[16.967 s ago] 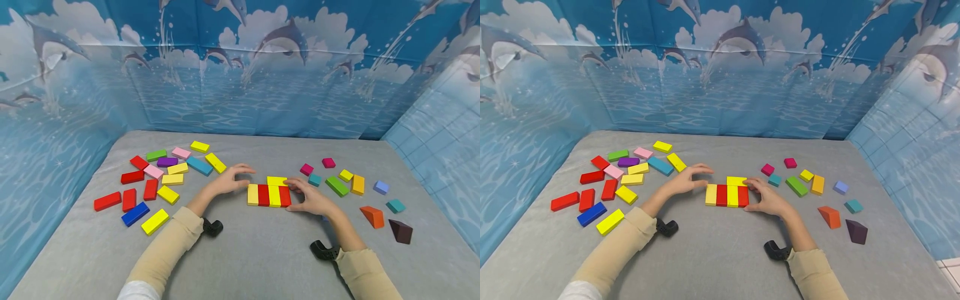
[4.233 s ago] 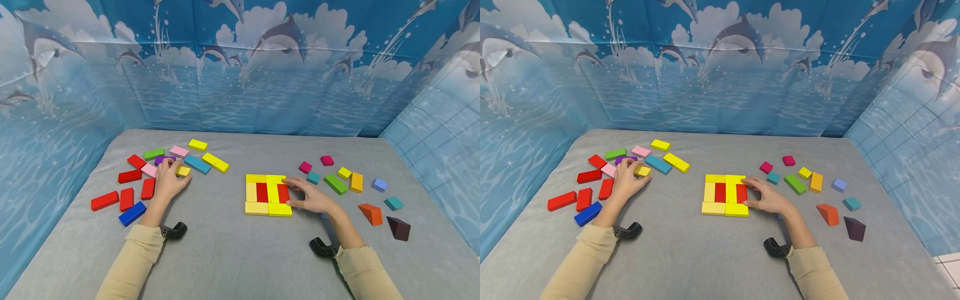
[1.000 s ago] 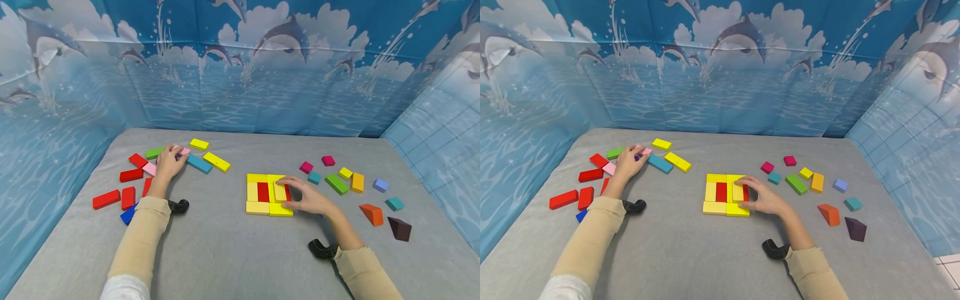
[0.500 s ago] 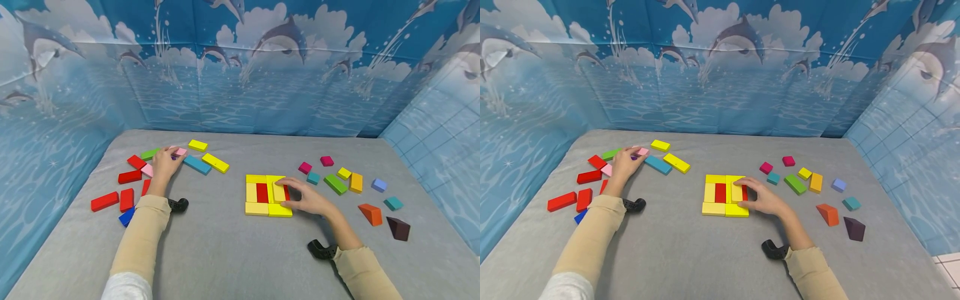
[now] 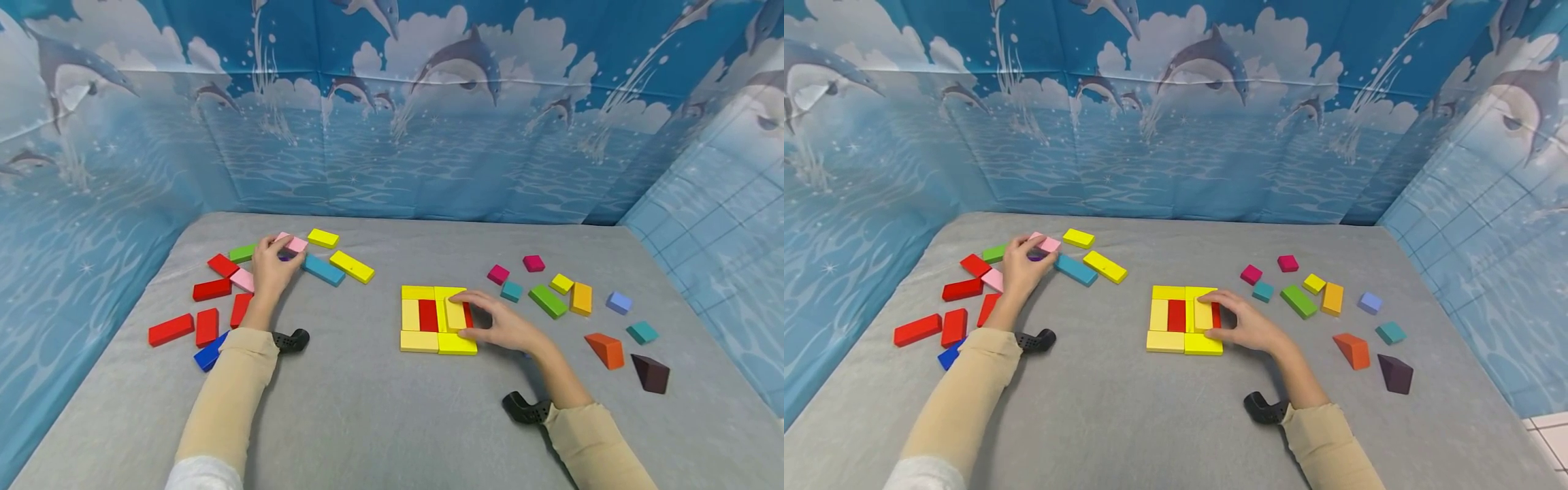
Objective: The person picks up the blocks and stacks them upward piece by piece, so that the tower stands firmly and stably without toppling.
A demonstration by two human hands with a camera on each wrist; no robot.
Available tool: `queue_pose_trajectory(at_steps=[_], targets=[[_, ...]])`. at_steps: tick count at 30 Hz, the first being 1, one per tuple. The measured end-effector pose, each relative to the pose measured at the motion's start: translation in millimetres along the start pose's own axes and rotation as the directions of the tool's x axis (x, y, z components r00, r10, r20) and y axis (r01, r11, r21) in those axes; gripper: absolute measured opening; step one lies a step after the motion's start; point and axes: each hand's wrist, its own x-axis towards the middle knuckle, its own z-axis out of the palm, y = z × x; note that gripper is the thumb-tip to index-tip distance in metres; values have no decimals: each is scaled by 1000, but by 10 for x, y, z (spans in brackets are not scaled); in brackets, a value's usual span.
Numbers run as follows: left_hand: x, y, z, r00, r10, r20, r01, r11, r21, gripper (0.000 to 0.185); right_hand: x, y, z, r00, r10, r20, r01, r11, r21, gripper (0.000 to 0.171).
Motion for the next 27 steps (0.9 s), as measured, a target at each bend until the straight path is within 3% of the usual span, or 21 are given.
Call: queue_pose_trajectory(at_steps=[3,6,9,13,17,21,24,27], targets=[[-62,110,33,991,125,39,-119,985,-125,43,3,1,1,1000,-8,1,8,1000,2,56],[-143,258,100,954,279,113,-245,938,-244,43,4,7,1,1000,-12,-2,12,1000,5,56],[-267,449,183,882,424,205,-343,877,-337,44,4,9,0,1000,-13,-3,13,1000,9,56],[-476,701,312,765,548,337,-423,823,-379,45,6,16,0,1000,-18,-8,18,1000,16,56],[-663,896,442,651,607,455,-448,792,-416,44,5,27,-1,1000,-26,-9,26,999,22,56],[-777,1021,560,566,621,543,-445,784,-432,44,6,34,-2,999,-30,-11,30,999,24,56],[-821,1082,617,530,605,594,-437,795,-419,45,5,36,-4,999,-35,-13,36,999,25,56],[-839,1115,647,517,582,628,-422,811,-405,45,4,39,-5,999,-40,-10,41,999,24,56]])
